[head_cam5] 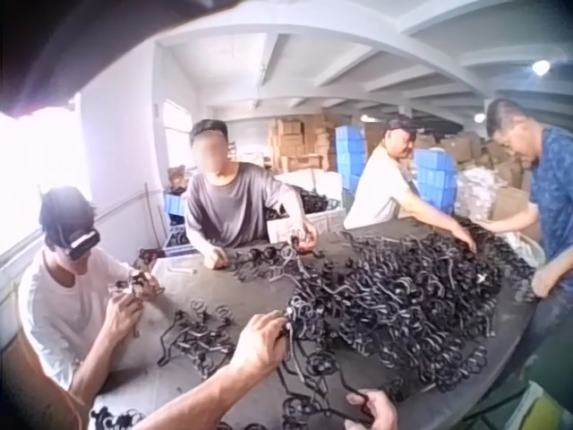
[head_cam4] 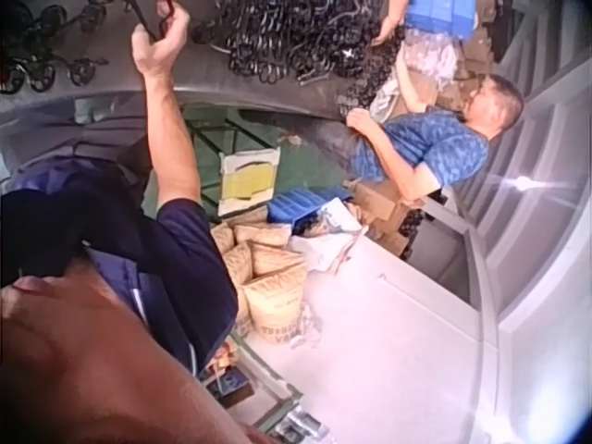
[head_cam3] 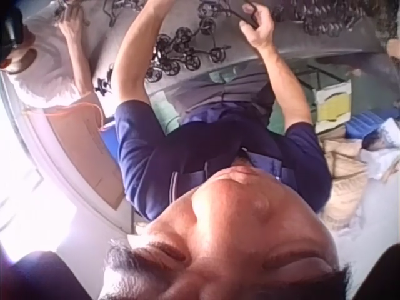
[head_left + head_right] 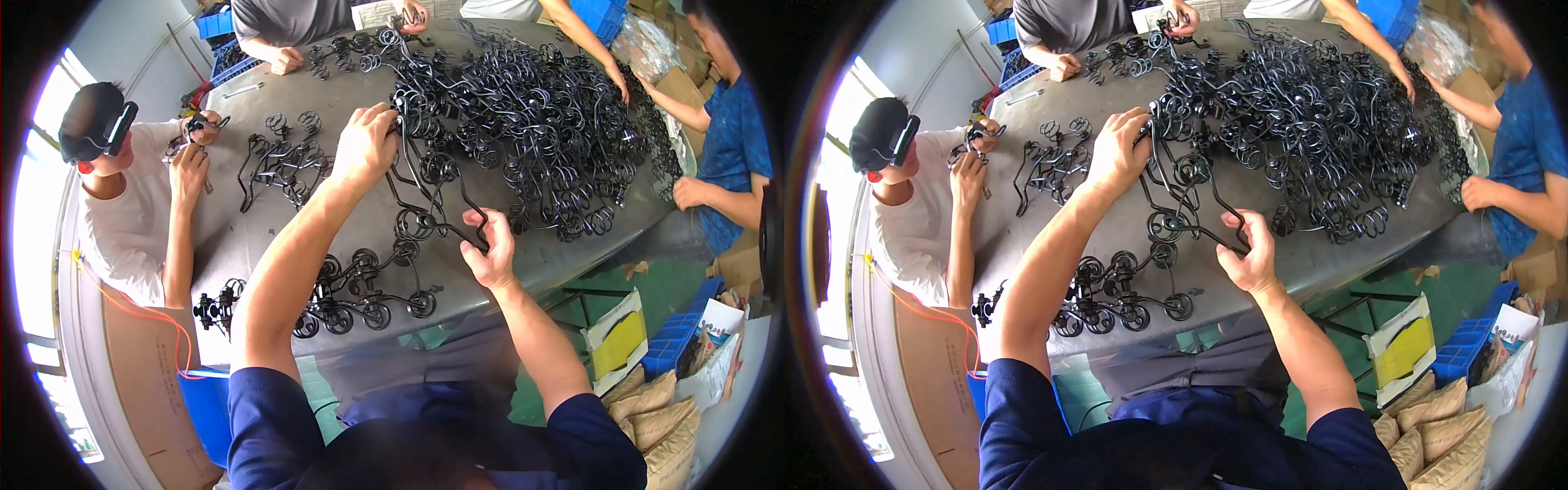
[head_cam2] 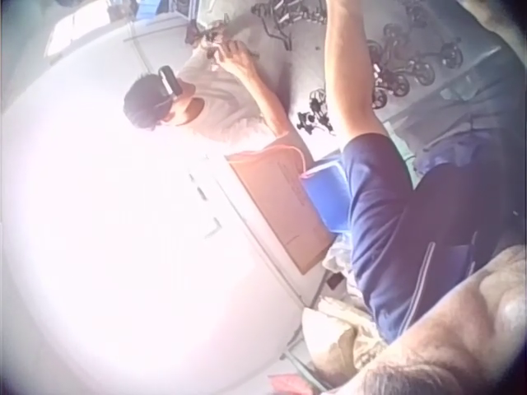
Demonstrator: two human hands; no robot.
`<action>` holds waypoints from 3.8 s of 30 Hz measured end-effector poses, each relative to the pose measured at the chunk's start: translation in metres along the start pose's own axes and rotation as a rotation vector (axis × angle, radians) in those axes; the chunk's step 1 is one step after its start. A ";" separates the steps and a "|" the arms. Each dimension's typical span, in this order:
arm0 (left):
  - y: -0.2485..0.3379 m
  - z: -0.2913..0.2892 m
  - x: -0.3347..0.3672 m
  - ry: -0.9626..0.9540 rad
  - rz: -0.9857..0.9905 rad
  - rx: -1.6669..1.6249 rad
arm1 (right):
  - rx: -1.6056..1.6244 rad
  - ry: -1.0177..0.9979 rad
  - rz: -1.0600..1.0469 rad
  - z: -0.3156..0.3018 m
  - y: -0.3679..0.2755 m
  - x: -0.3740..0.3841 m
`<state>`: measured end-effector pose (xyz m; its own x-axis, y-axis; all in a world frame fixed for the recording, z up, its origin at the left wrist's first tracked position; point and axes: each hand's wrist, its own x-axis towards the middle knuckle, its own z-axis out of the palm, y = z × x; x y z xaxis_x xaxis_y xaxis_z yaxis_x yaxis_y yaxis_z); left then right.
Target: Assembling black industrial components by hand on a workshop table.
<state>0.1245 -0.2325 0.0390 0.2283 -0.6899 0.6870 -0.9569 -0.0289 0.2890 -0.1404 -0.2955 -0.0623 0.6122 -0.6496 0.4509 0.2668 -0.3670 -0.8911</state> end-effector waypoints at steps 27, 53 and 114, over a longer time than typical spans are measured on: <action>0.025 -0.029 0.013 0.207 0.284 0.160 | 0.536 -0.007 0.383 0.011 -0.043 0.002; 0.046 -0.092 0.019 0.335 0.207 0.167 | 0.477 -0.005 0.360 0.001 -0.129 0.008; 0.053 -0.121 -0.007 -0.064 -0.351 -0.357 | 0.664 -0.362 0.361 -0.042 -0.147 0.000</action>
<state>0.0937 -0.1422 0.1305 0.5032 -0.7263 0.4683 -0.7009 -0.0260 0.7128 -0.2110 -0.2697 0.0704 0.9152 -0.3562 0.1885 0.3218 0.3644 -0.8739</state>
